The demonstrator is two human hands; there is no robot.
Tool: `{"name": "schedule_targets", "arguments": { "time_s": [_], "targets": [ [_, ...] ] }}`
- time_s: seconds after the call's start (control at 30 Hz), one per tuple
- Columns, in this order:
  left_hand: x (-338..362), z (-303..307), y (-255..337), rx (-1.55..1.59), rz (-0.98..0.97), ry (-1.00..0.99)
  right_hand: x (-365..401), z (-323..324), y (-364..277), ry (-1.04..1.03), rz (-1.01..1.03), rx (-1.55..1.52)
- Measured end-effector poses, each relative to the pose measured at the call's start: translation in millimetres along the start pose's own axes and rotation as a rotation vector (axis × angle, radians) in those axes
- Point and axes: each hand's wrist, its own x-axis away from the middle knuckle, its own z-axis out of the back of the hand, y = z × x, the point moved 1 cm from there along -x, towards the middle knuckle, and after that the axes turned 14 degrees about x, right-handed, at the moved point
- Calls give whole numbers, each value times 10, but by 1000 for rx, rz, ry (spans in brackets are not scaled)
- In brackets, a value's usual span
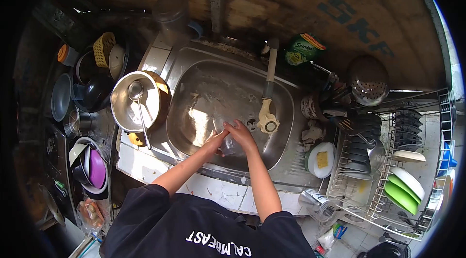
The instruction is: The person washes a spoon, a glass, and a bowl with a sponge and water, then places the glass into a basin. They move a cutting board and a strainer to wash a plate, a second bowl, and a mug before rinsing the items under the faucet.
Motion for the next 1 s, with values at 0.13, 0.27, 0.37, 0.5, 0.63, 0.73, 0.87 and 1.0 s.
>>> {"name": "schedule_targets", "arguments": {
  "time_s": [0.13,0.27,0.37,0.5,0.63,0.73,0.87,1.0],
  "targets": [
    [-90,-181,-13,-320,12,-41,139,281,276,-36,-77,-245],
    [-483,-190,-353,-633,-414,-259,426,669,265,-66,73,-287],
    [-472,-286,-235,-597,-456,-303,539,810,152,76,254,67],
    [-588,-290,-254,-708,-460,-117,642,769,-62,355,317,629],
    [-616,-175,-327,-690,-385,-76,700,769,-174,399,302,693],
    [-623,-70,-380,-667,-385,-102,705,751,-181,384,243,662],
    [-638,-42,-394,-678,-416,-69,700,698,-133,590,310,751],
    [-656,-97,-322,-499,-364,-53,775,690,-134,442,185,564]
  ]
}}
